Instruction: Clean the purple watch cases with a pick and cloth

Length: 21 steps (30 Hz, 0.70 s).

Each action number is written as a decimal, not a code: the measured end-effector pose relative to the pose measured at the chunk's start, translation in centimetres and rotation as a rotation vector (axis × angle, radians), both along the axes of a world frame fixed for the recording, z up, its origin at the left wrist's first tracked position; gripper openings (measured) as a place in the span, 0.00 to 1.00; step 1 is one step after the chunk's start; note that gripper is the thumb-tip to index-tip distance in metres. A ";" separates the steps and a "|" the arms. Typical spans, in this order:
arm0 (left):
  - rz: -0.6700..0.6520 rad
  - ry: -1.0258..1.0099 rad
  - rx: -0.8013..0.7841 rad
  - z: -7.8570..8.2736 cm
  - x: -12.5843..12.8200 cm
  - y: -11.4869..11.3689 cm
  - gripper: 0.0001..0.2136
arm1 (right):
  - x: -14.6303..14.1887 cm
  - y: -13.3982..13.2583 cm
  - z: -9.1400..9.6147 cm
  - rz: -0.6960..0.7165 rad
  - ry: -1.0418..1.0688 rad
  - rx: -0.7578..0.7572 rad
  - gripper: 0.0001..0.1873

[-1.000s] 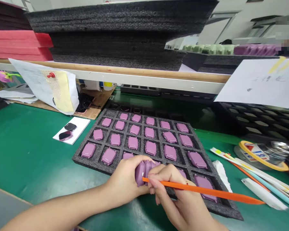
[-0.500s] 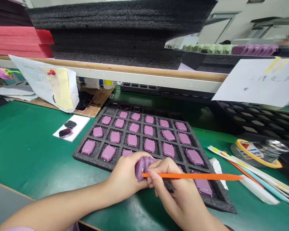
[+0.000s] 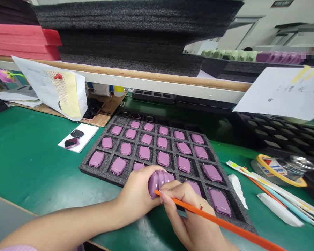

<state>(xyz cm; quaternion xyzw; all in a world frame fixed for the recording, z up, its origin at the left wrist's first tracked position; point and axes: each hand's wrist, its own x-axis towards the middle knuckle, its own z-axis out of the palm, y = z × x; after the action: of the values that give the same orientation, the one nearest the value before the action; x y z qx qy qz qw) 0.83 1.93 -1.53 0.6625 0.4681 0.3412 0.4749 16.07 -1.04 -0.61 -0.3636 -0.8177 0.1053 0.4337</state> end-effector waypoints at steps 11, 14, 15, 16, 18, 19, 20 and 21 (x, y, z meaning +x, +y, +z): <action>-0.014 0.005 0.002 -0.1 0.0 0.1 0.20 | 0.2 0.1 0.1 0.036 -0.043 0.013 0.07; -0.026 0.005 -0.014 0.1 -0.1 0.1 0.19 | 0.3 0.1 0.1 0.062 -0.019 -0.042 0.07; -0.027 0.002 -0.021 0.2 -0.1 0.1 0.19 | 0.3 0.1 0.0 0.060 -0.002 -0.049 0.07; -0.028 0.000 -0.027 0.2 -0.1 0.1 0.19 | 0.3 0.1 0.0 0.052 0.014 -0.053 0.08; -0.026 -0.004 -0.029 0.2 -0.1 0.1 0.20 | 0.3 0.2 0.0 0.052 0.033 -0.062 0.08; -0.025 -0.005 -0.026 0.2 -0.1 0.1 0.20 | 0.3 0.3 -0.1 0.058 0.035 -0.063 0.07; -0.025 -0.002 -0.021 0.2 -0.1 0.1 0.20 | 0.3 0.3 -0.1 0.067 0.032 -0.065 0.07; -0.026 0.002 -0.016 0.2 -0.1 0.1 0.20 | 0.3 0.3 -0.1 0.073 0.030 -0.067 0.07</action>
<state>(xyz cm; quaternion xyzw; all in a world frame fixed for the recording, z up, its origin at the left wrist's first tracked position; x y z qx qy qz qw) 0.73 2.00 -1.36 0.6652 0.4625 0.3306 0.4840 16.37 -0.74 -0.73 -0.3460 -0.8199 0.1537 0.4295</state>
